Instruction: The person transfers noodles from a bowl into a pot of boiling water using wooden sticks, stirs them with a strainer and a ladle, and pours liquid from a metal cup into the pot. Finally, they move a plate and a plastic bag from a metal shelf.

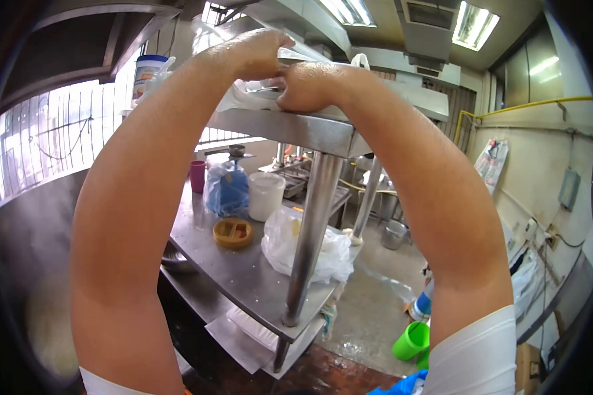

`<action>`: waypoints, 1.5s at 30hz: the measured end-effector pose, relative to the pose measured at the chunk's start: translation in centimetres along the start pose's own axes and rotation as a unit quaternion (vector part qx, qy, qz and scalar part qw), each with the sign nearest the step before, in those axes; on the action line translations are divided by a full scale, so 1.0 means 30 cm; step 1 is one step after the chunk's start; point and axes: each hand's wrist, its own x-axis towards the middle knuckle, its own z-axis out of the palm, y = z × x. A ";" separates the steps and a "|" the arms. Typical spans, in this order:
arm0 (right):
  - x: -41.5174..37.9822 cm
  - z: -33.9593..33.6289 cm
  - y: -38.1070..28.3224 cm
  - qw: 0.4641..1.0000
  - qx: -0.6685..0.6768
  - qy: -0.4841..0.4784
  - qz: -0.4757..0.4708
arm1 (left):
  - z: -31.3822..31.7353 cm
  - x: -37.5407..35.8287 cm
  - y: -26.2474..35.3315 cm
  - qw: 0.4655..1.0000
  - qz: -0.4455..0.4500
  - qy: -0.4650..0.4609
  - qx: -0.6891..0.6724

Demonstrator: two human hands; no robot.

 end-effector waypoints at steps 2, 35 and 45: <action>-0.018 -0.030 -0.018 0.999 -0.019 -0.025 0.015 | 0.011 0.036 -0.065 0.996 0.004 -0.088 0.001; -0.289 -0.074 -0.003 0.987 -0.051 0.141 -0.055 | 0.078 0.042 -0.108 0.977 0.040 0.016 0.209; -0.371 -0.013 0.093 0.981 0.020 0.184 -0.056 | 0.067 0.014 -0.095 0.979 0.070 0.070 0.178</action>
